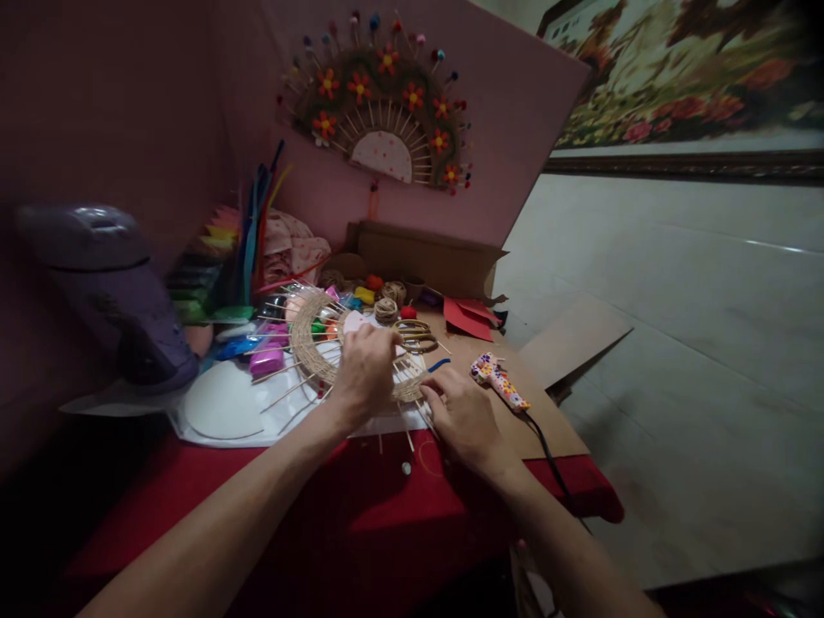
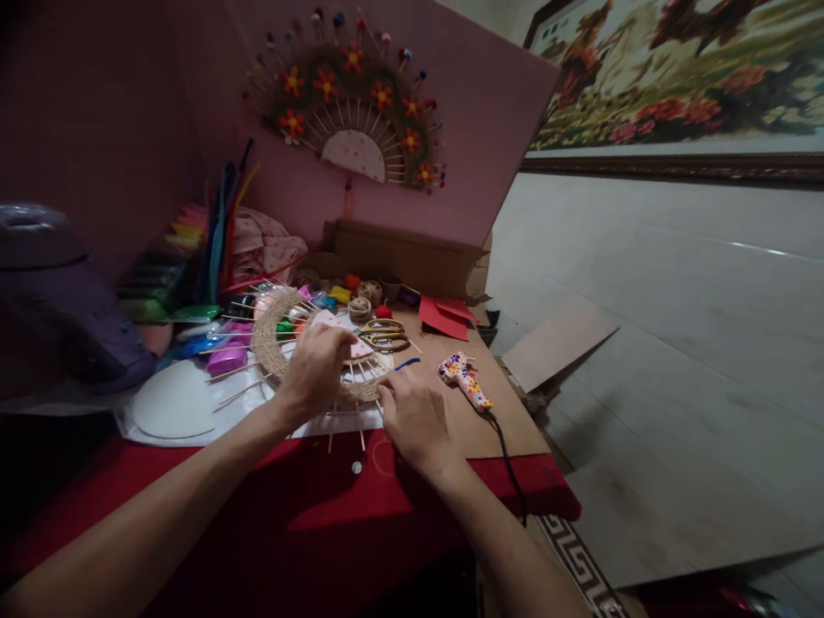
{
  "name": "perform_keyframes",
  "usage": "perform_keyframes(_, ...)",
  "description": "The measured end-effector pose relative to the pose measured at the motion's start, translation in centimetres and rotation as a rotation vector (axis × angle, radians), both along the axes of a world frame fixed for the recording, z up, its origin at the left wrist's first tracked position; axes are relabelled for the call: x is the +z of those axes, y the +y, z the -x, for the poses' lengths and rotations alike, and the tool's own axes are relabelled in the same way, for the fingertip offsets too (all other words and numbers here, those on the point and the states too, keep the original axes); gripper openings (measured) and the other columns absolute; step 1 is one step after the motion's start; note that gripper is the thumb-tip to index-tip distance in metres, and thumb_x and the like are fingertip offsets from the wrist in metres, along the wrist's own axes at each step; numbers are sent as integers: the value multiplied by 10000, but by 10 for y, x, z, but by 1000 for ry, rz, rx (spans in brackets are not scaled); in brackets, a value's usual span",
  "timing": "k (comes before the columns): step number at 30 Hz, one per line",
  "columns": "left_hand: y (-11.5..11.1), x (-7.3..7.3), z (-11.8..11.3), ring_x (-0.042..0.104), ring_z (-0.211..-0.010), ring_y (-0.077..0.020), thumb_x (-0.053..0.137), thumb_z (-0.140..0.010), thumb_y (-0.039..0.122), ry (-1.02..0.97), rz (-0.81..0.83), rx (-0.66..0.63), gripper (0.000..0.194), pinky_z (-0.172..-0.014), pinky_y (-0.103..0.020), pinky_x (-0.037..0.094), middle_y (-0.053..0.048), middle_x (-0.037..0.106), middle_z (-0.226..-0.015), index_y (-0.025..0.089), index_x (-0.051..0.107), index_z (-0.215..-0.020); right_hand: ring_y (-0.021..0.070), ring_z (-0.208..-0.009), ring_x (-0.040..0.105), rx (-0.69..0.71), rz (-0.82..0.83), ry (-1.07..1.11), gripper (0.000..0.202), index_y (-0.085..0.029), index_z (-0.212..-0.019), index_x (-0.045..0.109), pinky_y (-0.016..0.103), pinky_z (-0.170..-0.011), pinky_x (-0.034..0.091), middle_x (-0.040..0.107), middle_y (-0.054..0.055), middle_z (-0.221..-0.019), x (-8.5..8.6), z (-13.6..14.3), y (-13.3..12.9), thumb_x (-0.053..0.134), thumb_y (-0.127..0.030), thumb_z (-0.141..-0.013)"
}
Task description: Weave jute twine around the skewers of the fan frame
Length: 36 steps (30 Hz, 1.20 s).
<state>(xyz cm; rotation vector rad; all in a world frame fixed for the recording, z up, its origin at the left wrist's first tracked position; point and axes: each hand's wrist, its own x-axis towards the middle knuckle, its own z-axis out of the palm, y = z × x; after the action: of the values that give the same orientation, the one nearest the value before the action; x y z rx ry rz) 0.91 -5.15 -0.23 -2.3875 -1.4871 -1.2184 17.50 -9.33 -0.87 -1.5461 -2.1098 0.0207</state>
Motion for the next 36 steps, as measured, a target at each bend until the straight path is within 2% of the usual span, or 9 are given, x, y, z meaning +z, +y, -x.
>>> perform_keyframes(3,7,9,13,536,-870,-226,397,-856,125,-127,-17,81,220,-804,-366,387,-76,642,-832,169,597,-938,186,-880,598,-32,35,-71,182,-187,-894,650,275,-757,405,660,68,-940,0,-4,7,469,-191,-888)
perform_keyframes(6,11,21,28,564,-816,-211,465,-854,231,-167,71,239,163,-767,-335,394,-66,650,-821,181,620,-853,194,-902,595,-44,62,-140,205,-189,-907,653,283,-765,403,660,75,-966,-2,-7,18,448,-202,-894)
perform_keyframes(10,17,33,52,594,-812,-247,399,-894,421,-127,202,495,343,-663,-328,384,-92,675,-851,203,660,-852,209,-969,577,-58,34,-169,212,-176,-977,631,295,-815,396,647,96,-1040,-3,-5,37,443,-235,-899)
perform_keyframes(12,22,35,64,602,-856,-292,370,-900,396,-79,263,610,354,-663,-354,388,-126,686,-911,205,664,-944,221,-1007,567,-65,43,-170,241,-161,-1037,613,308,-839,393,638,116,-1084,0,2,49,441,-267,-905)
perform_keyframes(15,30,30,83,595,-924,-357,408,-870,338,42,351,703,325,-677,-394,409,-192,676,-980,164,656,-988,247,-1044,563,-63,111,-192,291,-166,-1093,591,332,-840,403,629,129,-1129,5,18,67,442,-328,-904)
perform_keyframes(22,40,19,97,607,-979,-370,457,-801,251,97,539,738,332,-705,-414,437,-204,658,-1077,150,630,-1065,309,-1043,592,-110,334,-119,381,-151,-1125,575,382,-808,426,633,174,-1156,6,46,101,469,-411,-866)
perform_keyframes(28,37,22,92,611,-977,-358,455,-792,282,76,553,701,344,-712,-400,442,-199,675,-1048,170,649,-1053,229,-922,627,-77,385,-38,326,-161,-1047,613,281,-696,437,678,110,-1058,2,42,123,536,-392,-831)
perform_keyframes(32,34,28,88,613,-978,-363,412,-822,315,58,554,682,343,-715,-414,441,-195,676,-1053,192,669,-1012,159,-849,618,-22,374,-4,236,-165,-1006,647,216,-650,416,698,54,-977,13,33,141,534,-283,-836)
perform_keyframes(36,33,31,88,618,-960,-343,444,-815,350,20,572,651,299,-707,-401,438,-162,687,-1035,228,687,-939,138,-794,605,27,345,-14,206,-143,-945,686,201,-633,402,702,48,-893,32,31,167,526,-210,-834)
